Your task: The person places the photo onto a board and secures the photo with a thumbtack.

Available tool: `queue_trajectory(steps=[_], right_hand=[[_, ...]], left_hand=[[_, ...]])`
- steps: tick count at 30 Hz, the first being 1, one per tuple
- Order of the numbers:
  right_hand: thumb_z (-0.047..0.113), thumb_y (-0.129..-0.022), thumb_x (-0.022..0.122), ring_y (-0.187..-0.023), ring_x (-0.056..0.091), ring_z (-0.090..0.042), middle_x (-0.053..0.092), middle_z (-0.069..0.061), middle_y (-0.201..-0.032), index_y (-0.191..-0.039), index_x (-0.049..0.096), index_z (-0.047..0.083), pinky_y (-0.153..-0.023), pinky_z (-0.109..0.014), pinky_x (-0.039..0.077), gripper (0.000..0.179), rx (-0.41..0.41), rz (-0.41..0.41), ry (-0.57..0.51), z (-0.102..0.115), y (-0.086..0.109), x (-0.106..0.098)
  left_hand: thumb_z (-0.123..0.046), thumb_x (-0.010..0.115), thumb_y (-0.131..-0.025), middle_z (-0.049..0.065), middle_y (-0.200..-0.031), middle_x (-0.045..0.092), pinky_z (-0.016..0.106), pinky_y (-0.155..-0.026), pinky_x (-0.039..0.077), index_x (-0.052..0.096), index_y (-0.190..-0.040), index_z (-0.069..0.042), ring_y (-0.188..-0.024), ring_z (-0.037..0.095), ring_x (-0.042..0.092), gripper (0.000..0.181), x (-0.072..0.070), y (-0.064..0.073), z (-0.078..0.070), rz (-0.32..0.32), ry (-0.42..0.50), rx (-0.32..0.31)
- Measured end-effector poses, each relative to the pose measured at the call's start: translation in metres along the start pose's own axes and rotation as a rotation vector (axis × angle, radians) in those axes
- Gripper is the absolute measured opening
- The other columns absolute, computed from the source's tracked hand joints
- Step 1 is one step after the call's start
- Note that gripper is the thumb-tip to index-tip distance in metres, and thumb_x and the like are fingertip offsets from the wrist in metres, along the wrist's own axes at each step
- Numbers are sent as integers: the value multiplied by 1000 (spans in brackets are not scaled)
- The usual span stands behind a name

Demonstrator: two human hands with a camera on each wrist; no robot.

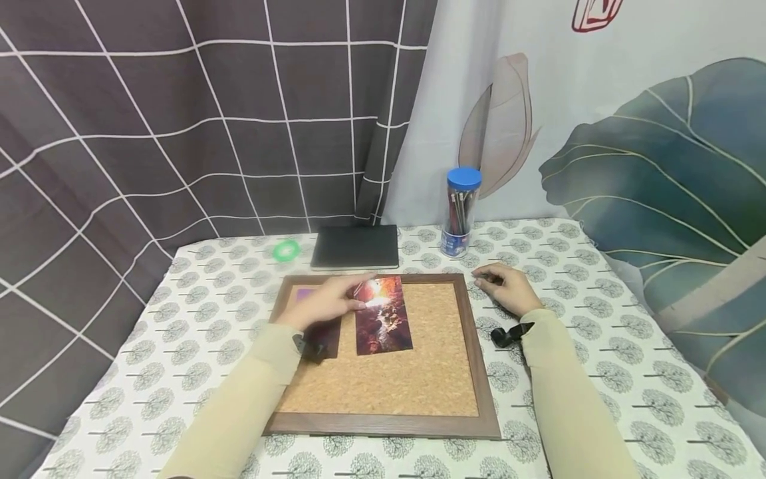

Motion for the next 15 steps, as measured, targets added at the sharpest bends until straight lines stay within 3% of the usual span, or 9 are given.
queue_trajectory(steps=[3, 6, 10, 15], right_hand=[[31, -98, 68, -80, 57, -15, 66, -1, -100, -116, 73, 18, -68, -27, 46, 23, 9, 3, 2, 2, 2, 0], [30, -98, 68, -80, 56, -16, 67, -2, -100, -115, 73, 17, -69, -28, 46, 22, 15, -1, 8, 5, 3, -1], [29, -98, 68, -80, 56, -17, 67, -2, -101, -114, 74, 18, -68, -29, 46, 21, 37, -10, 11, 6, 3, -1], [30, -98, 68, -81, 56, -16, 66, 1, -100, -117, 73, 20, -69, -28, 46, 22, 47, -13, 1, 5, 1, -1]], left_hand=[[-19, 74, -93, 6, -101, 63, 36, -82, 47, 45, -151, -14, -83, 17, 55, 65, 0, 0, 1, -17, -4, -13], [-21, 75, -92, 2, -88, 57, 33, -77, 46, 51, -147, -14, -76, 15, 51, 60, 0, 0, 1, -29, -33, 1], [-21, 76, -91, 3, -96, 59, 35, -78, 47, 53, -146, -13, -80, 17, 53, 59, 0, 1, 2, -19, -54, 16], [-23, 76, -91, 7, -122, 58, 38, -92, 48, 53, -146, -12, -98, 21, 57, 60, -1, 1, 4, -8, -58, 3]])
Point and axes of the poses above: each hand's wrist, its own y-axis away from the middle knuckle, its own x-axis out of the palm, z = x × y, the point moved 1 cm from there along -y, towards the middle knuckle
